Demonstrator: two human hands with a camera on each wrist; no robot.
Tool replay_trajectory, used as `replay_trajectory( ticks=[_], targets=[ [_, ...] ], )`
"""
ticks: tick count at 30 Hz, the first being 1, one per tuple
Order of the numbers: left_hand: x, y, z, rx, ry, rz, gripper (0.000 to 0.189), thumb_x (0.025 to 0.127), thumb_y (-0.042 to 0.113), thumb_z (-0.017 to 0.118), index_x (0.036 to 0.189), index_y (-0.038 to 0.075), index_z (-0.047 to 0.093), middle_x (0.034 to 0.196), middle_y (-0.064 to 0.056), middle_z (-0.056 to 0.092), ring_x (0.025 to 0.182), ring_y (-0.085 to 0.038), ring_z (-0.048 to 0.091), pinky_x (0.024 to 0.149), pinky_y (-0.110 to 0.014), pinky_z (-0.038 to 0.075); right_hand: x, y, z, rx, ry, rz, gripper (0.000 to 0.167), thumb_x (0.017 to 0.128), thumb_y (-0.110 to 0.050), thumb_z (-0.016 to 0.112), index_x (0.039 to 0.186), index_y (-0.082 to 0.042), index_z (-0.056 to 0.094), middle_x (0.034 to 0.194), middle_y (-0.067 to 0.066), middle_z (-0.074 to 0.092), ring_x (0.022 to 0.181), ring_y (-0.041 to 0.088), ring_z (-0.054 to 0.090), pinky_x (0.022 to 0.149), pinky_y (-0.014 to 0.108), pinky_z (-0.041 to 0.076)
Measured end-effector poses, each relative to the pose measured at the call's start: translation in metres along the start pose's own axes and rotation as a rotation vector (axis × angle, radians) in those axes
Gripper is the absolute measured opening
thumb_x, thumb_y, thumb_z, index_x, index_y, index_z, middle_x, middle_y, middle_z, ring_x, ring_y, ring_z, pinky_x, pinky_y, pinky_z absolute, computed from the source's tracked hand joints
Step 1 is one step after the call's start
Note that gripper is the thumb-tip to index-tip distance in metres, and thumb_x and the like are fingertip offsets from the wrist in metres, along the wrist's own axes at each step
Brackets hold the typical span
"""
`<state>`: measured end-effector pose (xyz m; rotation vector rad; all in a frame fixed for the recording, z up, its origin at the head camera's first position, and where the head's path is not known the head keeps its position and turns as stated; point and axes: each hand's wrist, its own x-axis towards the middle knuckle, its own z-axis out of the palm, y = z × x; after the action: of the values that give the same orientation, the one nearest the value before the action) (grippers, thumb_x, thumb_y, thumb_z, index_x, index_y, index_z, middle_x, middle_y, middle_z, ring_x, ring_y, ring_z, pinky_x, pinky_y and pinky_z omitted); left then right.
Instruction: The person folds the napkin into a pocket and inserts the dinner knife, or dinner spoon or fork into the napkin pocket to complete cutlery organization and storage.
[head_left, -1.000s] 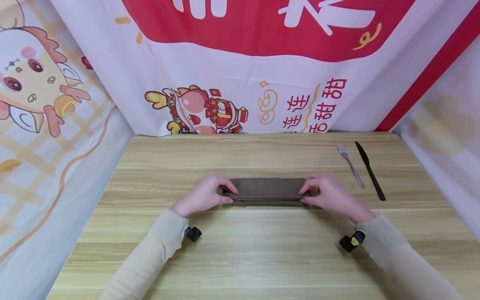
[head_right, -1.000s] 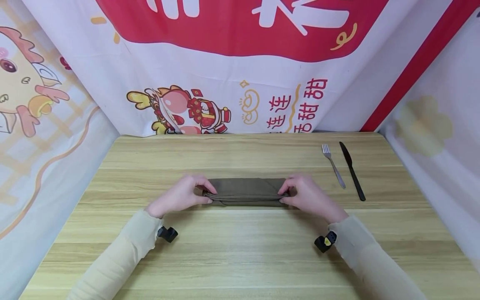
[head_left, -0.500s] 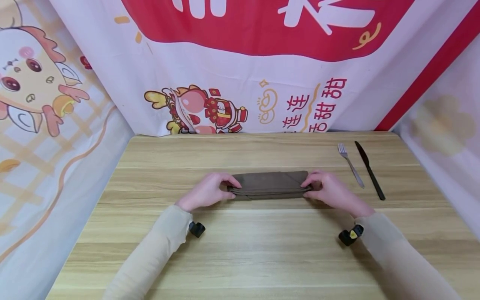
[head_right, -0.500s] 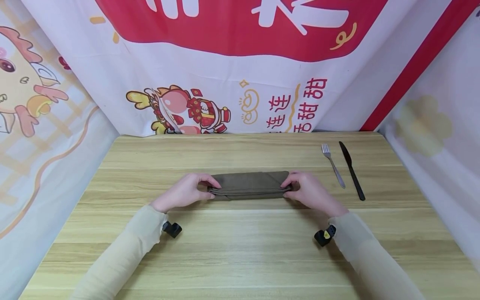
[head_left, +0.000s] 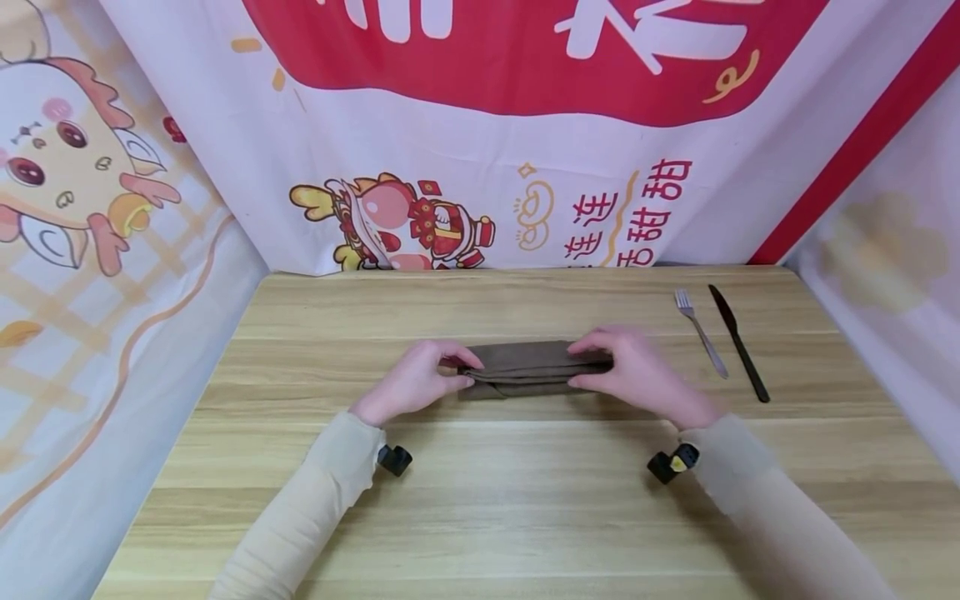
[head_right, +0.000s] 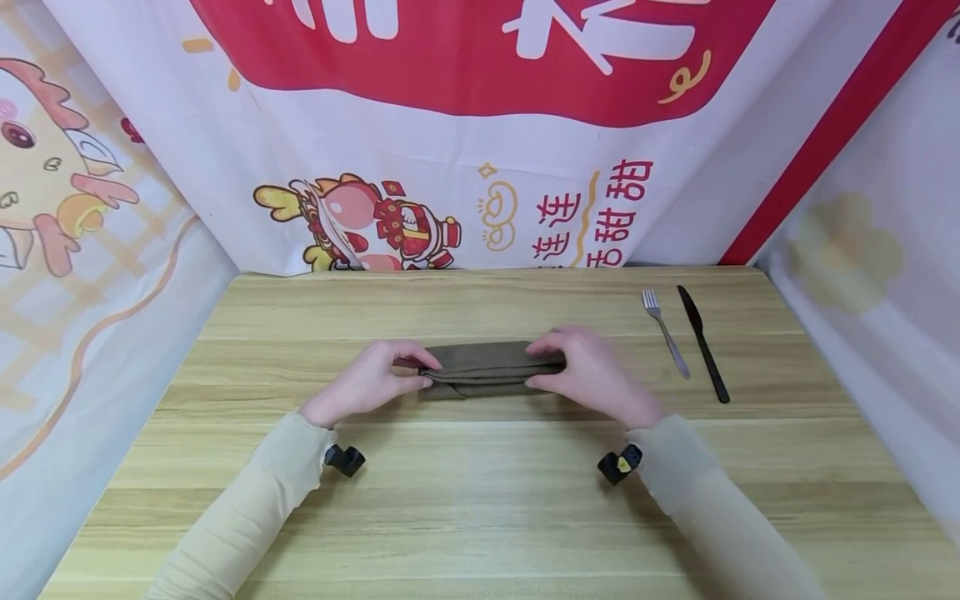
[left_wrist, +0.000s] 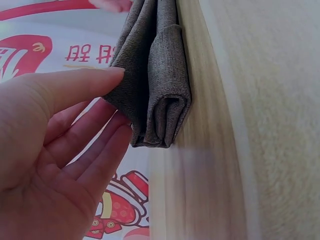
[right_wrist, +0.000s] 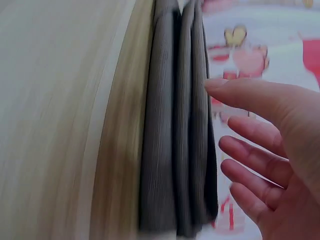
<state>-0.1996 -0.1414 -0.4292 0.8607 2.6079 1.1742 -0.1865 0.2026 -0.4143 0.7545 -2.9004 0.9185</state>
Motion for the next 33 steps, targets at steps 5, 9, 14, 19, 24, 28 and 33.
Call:
replay_trajectory(
  ticks=[5, 9, 14, 19, 24, 28, 33],
  targets=[
    [0.001, 0.004, -0.001, -0.008, 0.036, 0.018, 0.019, 0.091, 0.012, 0.079, 0.110, 0.015, 0.077, 0.112, 0.007, 0.071, 0.107, -0.013, 0.063, 0.096, -0.037, 0.051, 0.019, -0.030, 0.019, 0.050, -0.062, -0.070, 0.042, 0.085, -0.028, 0.087, 0.121, -0.011, 0.074, 0.117, 0.000, 0.070, 0.110, 0.019, 0.064, 0.095, 0.044, 0.052],
    [0.002, 0.005, -0.001, -0.019, 0.052, 0.025, 0.017, 0.091, 0.012, 0.079, 0.108, 0.015, 0.077, 0.108, 0.007, 0.071, 0.103, -0.013, 0.065, 0.094, -0.036, 0.052, 0.032, -0.043, 0.037, 0.037, -0.076, -0.130, 0.039, 0.086, -0.028, 0.085, 0.120, -0.012, 0.075, 0.115, -0.002, 0.071, 0.106, 0.014, 0.064, 0.092, 0.039, 0.053],
    [0.002, 0.006, 0.000, -0.019, 0.068, 0.020, 0.016, 0.091, 0.012, 0.079, 0.107, 0.017, 0.077, 0.106, 0.007, 0.071, 0.101, -0.013, 0.066, 0.093, -0.036, 0.052, 0.043, -0.047, 0.055, 0.045, -0.060, -0.169, 0.030, 0.088, -0.026, 0.083, 0.114, -0.013, 0.077, 0.106, -0.005, 0.071, 0.092, 0.008, 0.064, 0.080, 0.034, 0.054],
    [0.002, 0.005, 0.003, -0.021, 0.072, 0.012, 0.017, 0.091, 0.012, 0.079, 0.108, 0.015, 0.077, 0.105, 0.008, 0.071, 0.098, -0.011, 0.066, 0.090, -0.034, 0.053, 0.048, -0.046, 0.066, 0.047, -0.056, -0.163, 0.019, 0.091, -0.024, 0.080, 0.107, -0.015, 0.079, 0.100, -0.007, 0.073, 0.087, 0.007, 0.065, 0.076, 0.031, 0.054],
    [-0.001, 0.003, 0.001, -0.060, 0.079, -0.002, 0.027, 0.090, 0.013, 0.081, 0.116, 0.011, 0.074, 0.110, 0.005, 0.071, 0.100, -0.012, 0.065, 0.092, -0.035, 0.053, 0.049, -0.046, 0.068, 0.053, -0.045, -0.127, 0.014, 0.093, -0.023, 0.078, 0.104, -0.015, 0.079, 0.099, -0.007, 0.073, 0.087, 0.009, 0.066, 0.078, 0.032, 0.054],
    [-0.006, 0.002, -0.004, -0.084, 0.119, -0.001, 0.037, 0.087, 0.012, 0.083, 0.121, 0.006, 0.070, 0.116, -0.002, 0.070, 0.106, -0.019, 0.064, 0.096, -0.038, 0.051, 0.049, -0.046, 0.064, 0.116, -0.047, -0.066, 0.013, 0.095, -0.022, 0.076, 0.106, -0.014, 0.079, 0.099, -0.006, 0.073, 0.087, 0.008, 0.065, 0.078, 0.032, 0.055],
    [-0.012, 0.001, -0.009, -0.076, 0.150, 0.004, 0.034, 0.085, 0.009, 0.084, 0.116, 0.006, 0.070, 0.114, -0.008, 0.070, 0.106, -0.028, 0.065, 0.096, -0.041, 0.052, 0.050, -0.045, 0.058, 0.192, -0.037, -0.023, 0.016, 0.096, -0.019, 0.074, 0.108, -0.010, 0.078, 0.102, -0.001, 0.074, 0.091, 0.012, 0.067, 0.082, 0.036, 0.056]
  ],
)
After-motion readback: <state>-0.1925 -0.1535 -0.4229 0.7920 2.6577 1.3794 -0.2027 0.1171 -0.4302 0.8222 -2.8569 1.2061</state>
